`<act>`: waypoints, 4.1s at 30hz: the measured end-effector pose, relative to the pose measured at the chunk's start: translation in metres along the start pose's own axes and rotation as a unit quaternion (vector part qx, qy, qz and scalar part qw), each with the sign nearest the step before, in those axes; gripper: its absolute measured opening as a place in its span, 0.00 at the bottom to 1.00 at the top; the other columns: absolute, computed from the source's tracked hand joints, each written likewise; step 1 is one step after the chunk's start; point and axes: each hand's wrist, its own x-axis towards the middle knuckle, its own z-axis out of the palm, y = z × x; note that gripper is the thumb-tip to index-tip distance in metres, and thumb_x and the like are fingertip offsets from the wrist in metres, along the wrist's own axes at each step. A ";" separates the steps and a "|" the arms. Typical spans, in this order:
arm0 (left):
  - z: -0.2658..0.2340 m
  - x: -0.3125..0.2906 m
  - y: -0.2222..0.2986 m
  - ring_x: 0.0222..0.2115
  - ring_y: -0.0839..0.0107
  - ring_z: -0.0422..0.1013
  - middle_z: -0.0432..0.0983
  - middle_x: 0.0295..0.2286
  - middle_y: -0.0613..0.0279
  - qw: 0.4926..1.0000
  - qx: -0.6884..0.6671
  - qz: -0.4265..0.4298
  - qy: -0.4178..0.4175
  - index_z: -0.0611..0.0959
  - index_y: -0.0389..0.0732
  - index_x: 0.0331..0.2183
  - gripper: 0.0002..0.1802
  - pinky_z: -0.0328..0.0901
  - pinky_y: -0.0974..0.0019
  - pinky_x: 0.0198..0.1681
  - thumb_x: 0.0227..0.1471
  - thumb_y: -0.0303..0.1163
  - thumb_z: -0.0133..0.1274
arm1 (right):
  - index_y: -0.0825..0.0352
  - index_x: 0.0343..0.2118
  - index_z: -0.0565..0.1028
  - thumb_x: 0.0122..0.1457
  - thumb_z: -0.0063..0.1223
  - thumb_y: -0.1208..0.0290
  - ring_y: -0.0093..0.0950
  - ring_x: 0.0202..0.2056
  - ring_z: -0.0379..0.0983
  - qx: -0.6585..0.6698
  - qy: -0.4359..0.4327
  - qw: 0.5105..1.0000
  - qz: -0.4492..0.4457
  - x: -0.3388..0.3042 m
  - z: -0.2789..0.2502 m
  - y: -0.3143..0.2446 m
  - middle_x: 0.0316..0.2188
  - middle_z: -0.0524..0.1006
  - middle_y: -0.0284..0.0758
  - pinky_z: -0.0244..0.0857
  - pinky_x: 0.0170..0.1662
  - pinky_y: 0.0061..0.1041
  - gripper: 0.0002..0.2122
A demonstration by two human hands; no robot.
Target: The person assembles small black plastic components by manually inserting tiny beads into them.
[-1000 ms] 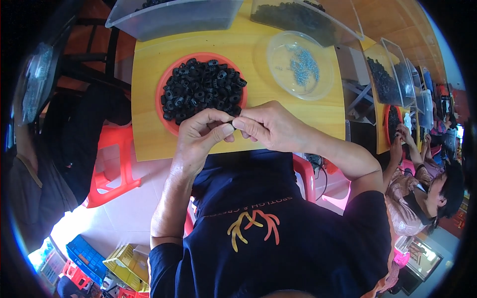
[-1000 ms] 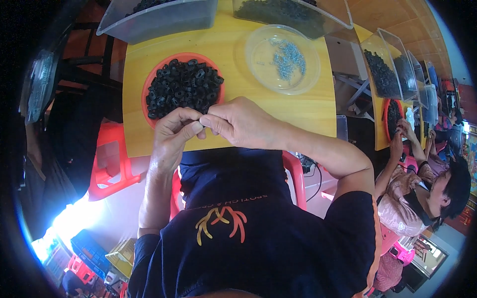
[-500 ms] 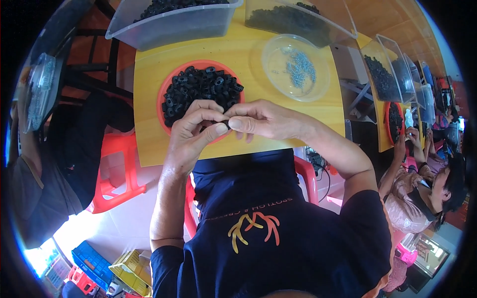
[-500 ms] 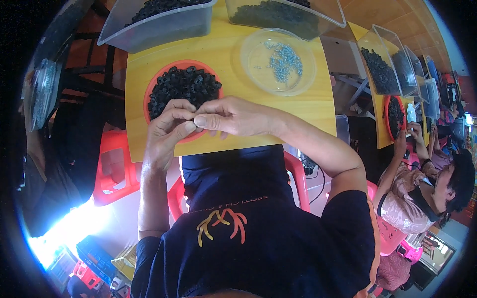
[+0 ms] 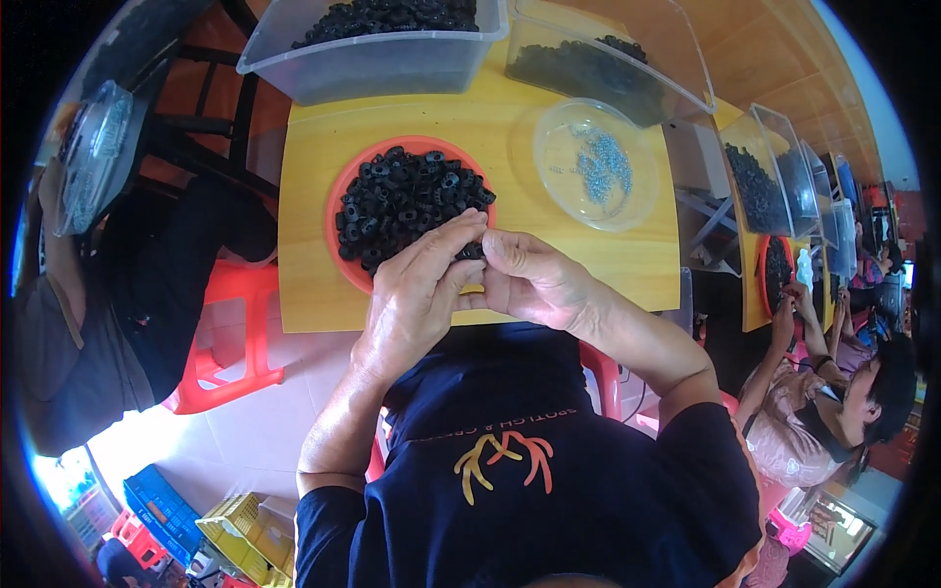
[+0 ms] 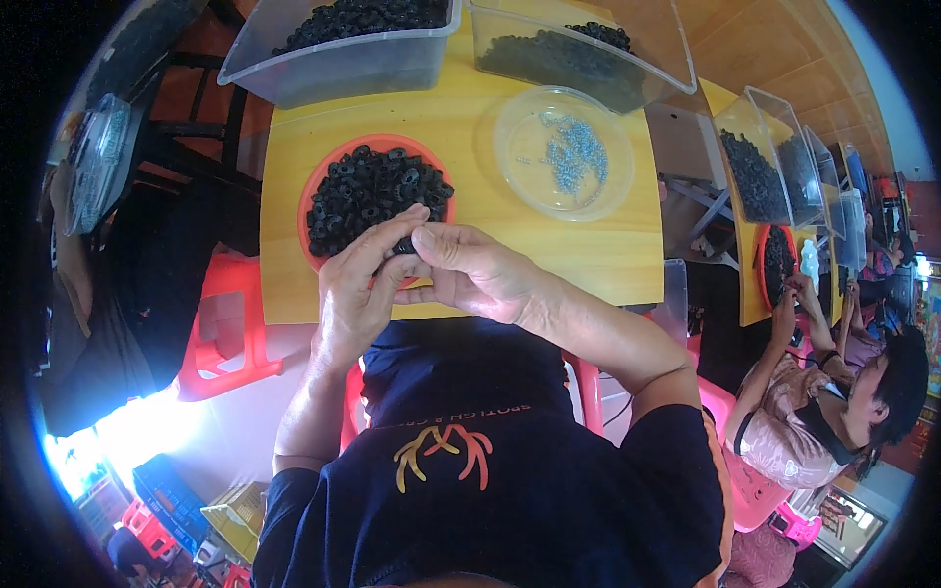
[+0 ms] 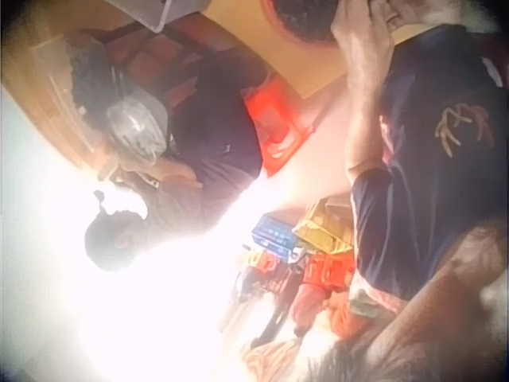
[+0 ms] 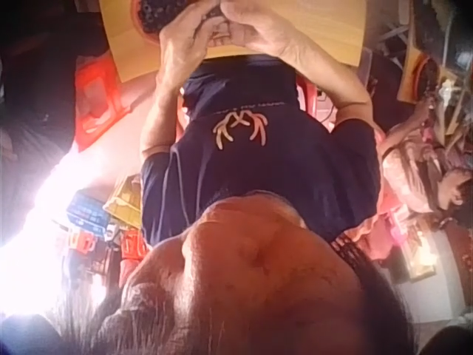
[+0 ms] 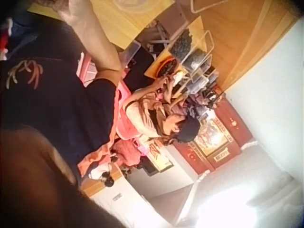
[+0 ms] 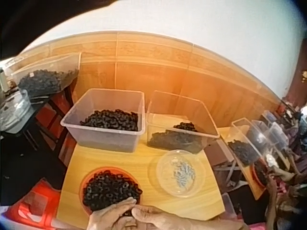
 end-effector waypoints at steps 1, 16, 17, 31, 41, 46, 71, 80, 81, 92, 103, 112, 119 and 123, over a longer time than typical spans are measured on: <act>-0.001 0.001 0.001 0.49 0.54 0.74 0.75 0.48 0.46 1.000 0.000 0.000 0.002 0.78 0.34 0.47 0.18 0.71 0.61 0.50 0.53 0.20 0.55 | 0.60 0.45 0.74 0.66 0.48 0.58 0.31 0.51 0.71 -0.011 0.005 1.000 -0.003 0.000 0.003 -0.001 0.44 0.76 0.34 0.64 0.57 0.43 0.12; -0.012 0.003 0.004 0.46 0.55 0.76 0.75 0.48 0.47 0.998 -0.023 -0.047 -0.024 0.77 0.34 0.48 0.17 0.73 0.62 0.45 0.55 0.20 0.54 | 0.64 0.47 0.72 0.67 0.44 0.54 0.34 0.51 0.72 0.007 0.048 0.999 -0.011 0.005 0.018 -0.002 0.44 0.75 0.41 0.65 0.57 0.45 0.17; -0.012 0.003 0.002 0.46 0.54 0.76 0.75 0.48 0.47 0.999 -0.010 -0.026 -0.021 0.77 0.34 0.48 0.17 0.73 0.62 0.45 0.54 0.20 0.54 | 0.64 0.47 0.72 0.67 0.44 0.54 0.34 0.51 0.72 -0.004 0.042 0.999 -0.015 0.005 0.018 -0.001 0.45 0.75 0.41 0.65 0.58 0.45 0.18; -0.021 0.001 -0.005 0.54 0.53 0.69 0.73 0.50 0.45 0.996 0.069 0.059 -0.026 0.75 0.32 0.50 0.26 0.67 0.59 0.55 0.47 0.21 0.60 | 0.64 0.48 0.73 0.68 0.45 0.59 0.26 0.48 0.73 -0.112 0.035 0.993 -0.023 0.010 0.014 -0.006 0.46 0.75 0.35 0.69 0.52 0.34 0.15; -0.047 -0.045 -0.022 0.41 0.67 0.75 0.78 0.42 0.53 0.972 0.020 -0.047 0.230 0.77 0.34 0.49 0.20 0.70 0.66 0.44 0.52 0.17 0.55 | 0.68 0.49 0.75 0.61 0.57 0.62 0.15 0.27 0.71 -0.516 0.137 0.826 -0.183 0.102 0.052 -0.131 0.30 0.77 0.28 0.67 0.33 0.17 0.18; -0.072 -0.083 -0.050 0.38 0.72 0.74 0.79 0.37 0.56 0.948 0.045 -0.146 0.278 0.78 0.34 0.49 0.17 0.68 0.69 0.42 0.56 0.20 0.53 | 0.69 0.57 0.68 0.62 0.57 0.59 0.21 0.31 0.74 -0.622 0.320 0.702 -0.132 0.122 0.124 -0.140 0.33 0.78 0.32 0.68 0.33 0.22 0.25; -0.057 -0.114 -0.078 0.35 0.78 0.72 0.76 0.35 0.62 0.933 -0.124 -0.224 0.253 0.78 0.33 0.47 0.13 0.67 0.75 0.41 0.60 0.22 0.50 | 0.65 0.36 0.78 0.50 0.64 0.72 0.30 0.34 0.72 -0.837 -0.040 0.481 -0.258 0.090 0.001 0.064 0.32 0.75 0.33 0.70 0.36 0.29 0.10; -0.040 -0.090 -0.053 0.40 0.72 0.74 0.75 0.38 0.58 0.967 -0.159 -0.127 0.156 0.80 0.35 0.44 0.15 0.68 0.72 0.43 0.53 0.16 0.55 | 0.69 0.45 0.75 0.61 0.55 0.80 0.19 0.42 0.74 -0.498 0.065 0.855 -0.126 0.050 0.007 0.041 0.41 0.77 0.32 0.71 0.47 0.19 0.10; -0.036 -0.086 -0.050 0.40 0.72 0.74 0.75 0.38 0.58 0.967 -0.160 -0.126 0.153 0.80 0.35 0.44 0.15 0.68 0.72 0.43 0.53 0.16 0.55 | 0.69 0.45 0.75 0.61 0.55 0.80 0.19 0.42 0.74 -0.499 0.068 0.854 -0.128 0.046 0.006 0.038 0.41 0.77 0.32 0.71 0.47 0.19 0.10; 0.015 -0.033 -0.029 0.37 0.73 0.73 0.73 0.37 0.58 0.970 -0.183 -0.130 0.097 0.80 0.33 0.41 0.13 0.69 0.72 0.42 0.51 0.16 0.58 | 0.68 0.37 0.80 0.56 0.60 0.81 0.26 0.37 0.74 -0.609 0.074 0.746 -0.259 0.000 -0.006 -0.016 0.36 0.75 0.35 0.69 0.40 0.22 0.06; 0.059 -0.005 -0.013 0.36 0.72 0.76 0.73 0.38 0.57 0.956 -0.224 -0.189 0.009 0.79 0.31 0.42 0.12 0.71 0.72 0.42 0.54 0.16 0.55 | 0.68 0.36 0.78 0.56 0.61 0.76 0.28 0.36 0.77 -0.641 0.094 0.717 -0.256 -0.052 -0.030 -0.065 0.34 0.78 0.35 0.71 0.39 0.25 0.06; 0.066 -0.006 -0.013 0.35 0.70 0.77 0.74 0.38 0.56 0.934 -0.296 -0.198 0.016 0.80 0.31 0.44 0.14 0.72 0.71 0.41 0.54 0.15 0.54 | 0.63 0.30 0.81 0.52 0.60 0.69 0.33 0.34 0.76 -0.890 0.287 0.286 -0.207 -0.048 -0.100 -0.142 0.30 0.77 0.33 0.71 0.34 0.33 0.05; 0.055 -0.012 -0.022 0.34 0.70 0.77 0.76 0.36 0.57 0.911 -0.348 -0.218 0.033 0.81 0.32 0.42 0.12 0.73 0.68 0.40 0.54 0.17 0.55 | 0.64 0.30 0.80 0.52 0.60 0.69 0.34 0.36 0.74 -0.932 0.241 0.227 -0.150 -0.036 -0.101 -0.142 0.31 0.77 0.35 0.70 0.37 0.34 0.06; 0.051 -0.011 -0.025 0.32 0.68 0.78 0.79 0.34 0.55 0.891 -0.388 -0.230 0.056 0.80 0.33 0.40 0.09 0.73 0.67 0.36 0.55 0.21 0.56 | 0.65 0.31 0.78 0.53 0.60 0.69 0.35 0.36 0.73 -0.909 0.242 0.269 -0.206 -0.039 -0.084 -0.137 0.31 0.77 0.35 0.70 0.38 0.34 0.06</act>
